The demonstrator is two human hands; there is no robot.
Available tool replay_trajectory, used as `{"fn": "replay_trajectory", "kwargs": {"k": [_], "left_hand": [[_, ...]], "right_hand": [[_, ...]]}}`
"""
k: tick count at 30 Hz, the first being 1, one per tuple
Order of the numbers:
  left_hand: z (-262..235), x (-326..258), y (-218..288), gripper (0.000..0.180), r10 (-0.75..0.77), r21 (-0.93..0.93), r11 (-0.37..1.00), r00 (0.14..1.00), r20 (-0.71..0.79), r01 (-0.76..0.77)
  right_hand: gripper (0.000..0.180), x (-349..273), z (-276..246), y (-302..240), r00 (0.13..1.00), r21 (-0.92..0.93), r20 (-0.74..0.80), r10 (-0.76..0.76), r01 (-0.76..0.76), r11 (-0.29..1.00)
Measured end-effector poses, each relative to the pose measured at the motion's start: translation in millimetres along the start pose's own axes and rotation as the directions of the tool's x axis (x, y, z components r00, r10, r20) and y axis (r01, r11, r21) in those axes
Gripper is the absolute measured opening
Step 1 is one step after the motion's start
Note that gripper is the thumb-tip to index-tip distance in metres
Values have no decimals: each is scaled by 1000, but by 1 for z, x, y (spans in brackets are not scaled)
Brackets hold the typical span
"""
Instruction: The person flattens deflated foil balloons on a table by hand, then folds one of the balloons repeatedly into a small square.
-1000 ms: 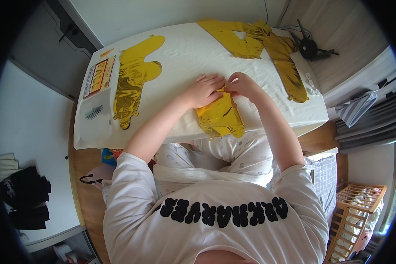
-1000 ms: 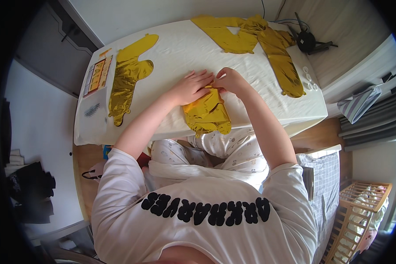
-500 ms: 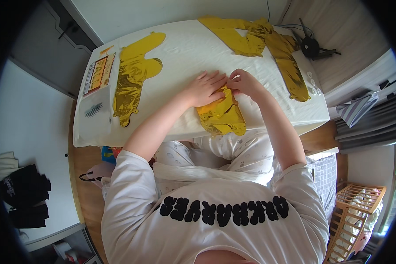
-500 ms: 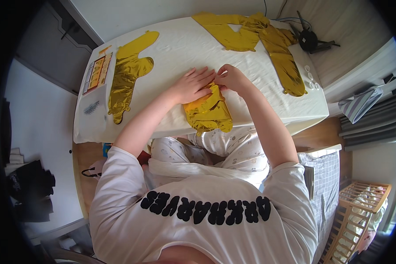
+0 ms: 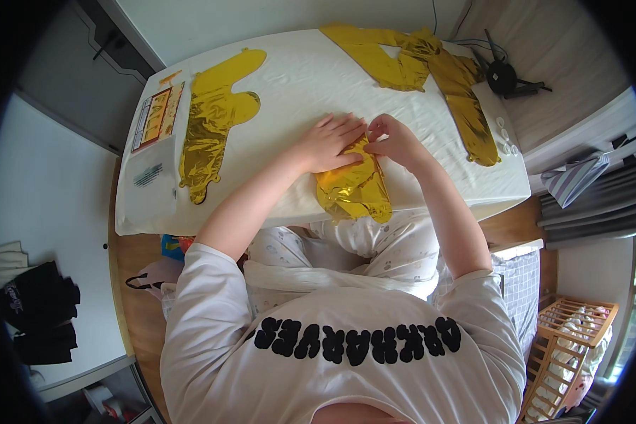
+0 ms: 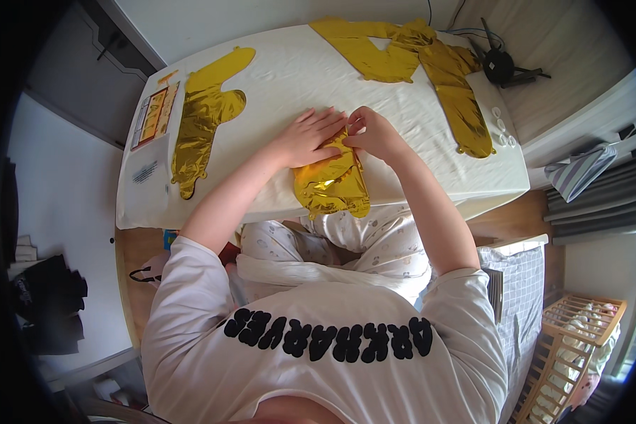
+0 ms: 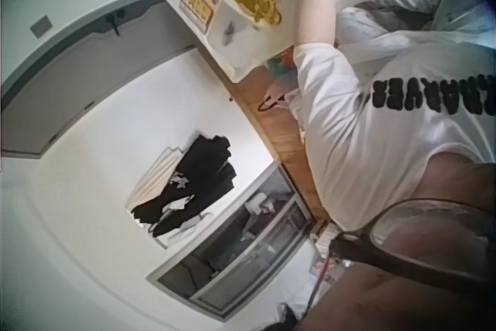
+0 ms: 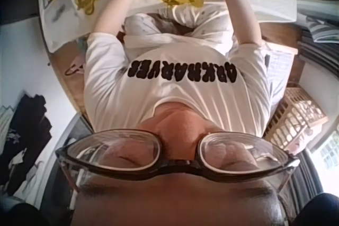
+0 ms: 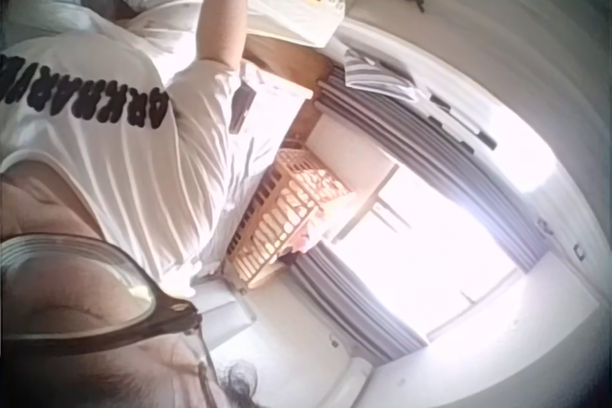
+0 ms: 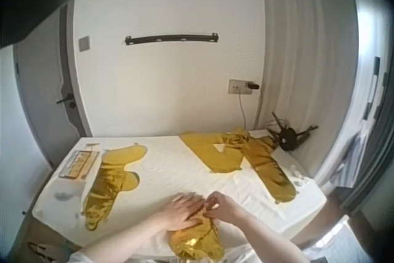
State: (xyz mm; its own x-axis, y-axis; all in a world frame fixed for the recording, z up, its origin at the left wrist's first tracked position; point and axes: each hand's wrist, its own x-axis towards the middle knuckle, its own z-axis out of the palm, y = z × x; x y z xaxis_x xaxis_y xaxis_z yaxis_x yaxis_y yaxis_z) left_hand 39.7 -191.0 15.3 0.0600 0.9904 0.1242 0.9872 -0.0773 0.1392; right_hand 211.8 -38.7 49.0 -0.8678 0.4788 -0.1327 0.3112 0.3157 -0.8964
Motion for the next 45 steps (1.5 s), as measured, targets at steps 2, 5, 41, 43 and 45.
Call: {"fn": "replay_trajectory", "kwargs": {"k": [2, 5, 41, 43, 45], "left_hand": [[3, -3, -3, 80, 7, 6, 1000, 999, -38, -7], [5, -2, -3, 82, 7, 11, 1000, 999, -36, -7], [-9, -5, 1, 81, -18, -18, 1000, 998, 61, 19], [-1, -6, -3, 83, 7, -33, 999, 1000, -30, -8], [-2, -5, -3, 83, 9, -54, 998, 999, -34, -11]], "right_hand": [[38, -4, 0, -9, 1000, -45, 15, -6, 6, 999], [34, -12, -4, -15, 1000, -105, 20, -21, 23, 994], [30, -1, -30, 9, 474, -370, 480, -738, 872, 320], [31, -3, -29, 10, 481, -370, 484, -731, 870, 327], [32, -4, -30, 15, 476, -422, 471, -743, 861, 283]]}}
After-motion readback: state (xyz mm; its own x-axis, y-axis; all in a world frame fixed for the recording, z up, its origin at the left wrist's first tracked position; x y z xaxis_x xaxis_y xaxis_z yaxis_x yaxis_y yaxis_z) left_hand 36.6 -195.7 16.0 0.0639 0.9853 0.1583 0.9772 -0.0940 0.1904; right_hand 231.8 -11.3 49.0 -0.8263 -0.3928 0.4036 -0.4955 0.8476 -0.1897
